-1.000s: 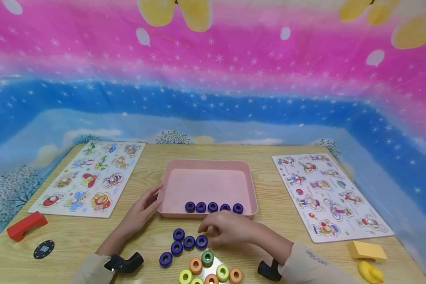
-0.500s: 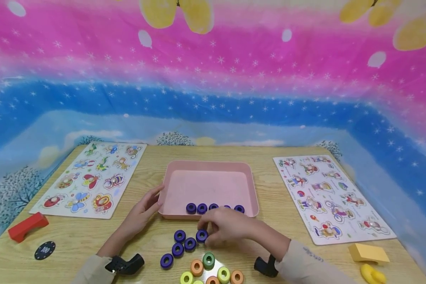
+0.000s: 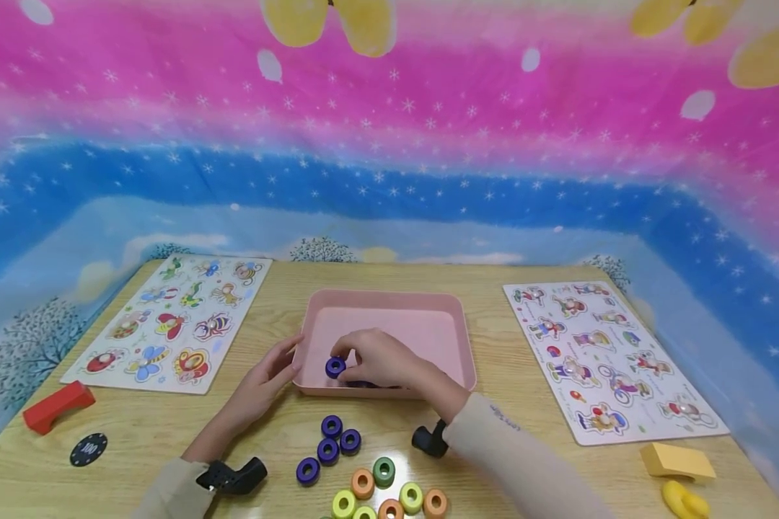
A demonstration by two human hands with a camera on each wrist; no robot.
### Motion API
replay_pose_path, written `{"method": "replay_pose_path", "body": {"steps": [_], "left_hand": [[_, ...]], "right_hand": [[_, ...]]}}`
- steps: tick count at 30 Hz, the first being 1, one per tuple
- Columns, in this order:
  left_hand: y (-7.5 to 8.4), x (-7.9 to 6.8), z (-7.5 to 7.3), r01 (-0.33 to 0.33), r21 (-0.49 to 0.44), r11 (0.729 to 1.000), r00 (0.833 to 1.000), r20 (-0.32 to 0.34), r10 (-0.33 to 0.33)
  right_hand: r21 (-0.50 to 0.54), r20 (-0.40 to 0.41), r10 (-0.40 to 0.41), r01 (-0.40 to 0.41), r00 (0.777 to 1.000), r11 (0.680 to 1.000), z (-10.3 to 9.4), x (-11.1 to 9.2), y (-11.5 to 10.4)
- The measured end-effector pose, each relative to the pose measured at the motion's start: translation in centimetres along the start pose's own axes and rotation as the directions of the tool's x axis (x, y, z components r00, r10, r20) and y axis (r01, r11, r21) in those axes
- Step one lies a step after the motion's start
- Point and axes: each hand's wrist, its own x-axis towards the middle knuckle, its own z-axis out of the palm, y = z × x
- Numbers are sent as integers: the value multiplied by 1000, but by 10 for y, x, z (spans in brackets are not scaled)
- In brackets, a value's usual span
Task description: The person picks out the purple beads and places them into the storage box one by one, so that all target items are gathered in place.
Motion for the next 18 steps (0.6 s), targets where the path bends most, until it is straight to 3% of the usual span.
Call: {"method": "replay_pose_path", "body": {"steps": [8, 18], "left_hand": [[-24, 6, -1, -11, 3, 1000, 1000, -3, 11], [-27, 8, -1, -50, -8, 999, 999, -11, 50]], "right_hand": [[-36, 67, 25, -23, 997, 999, 16, 15, 9], [16, 70, 30, -31, 997, 999, 12, 13, 8]]}}
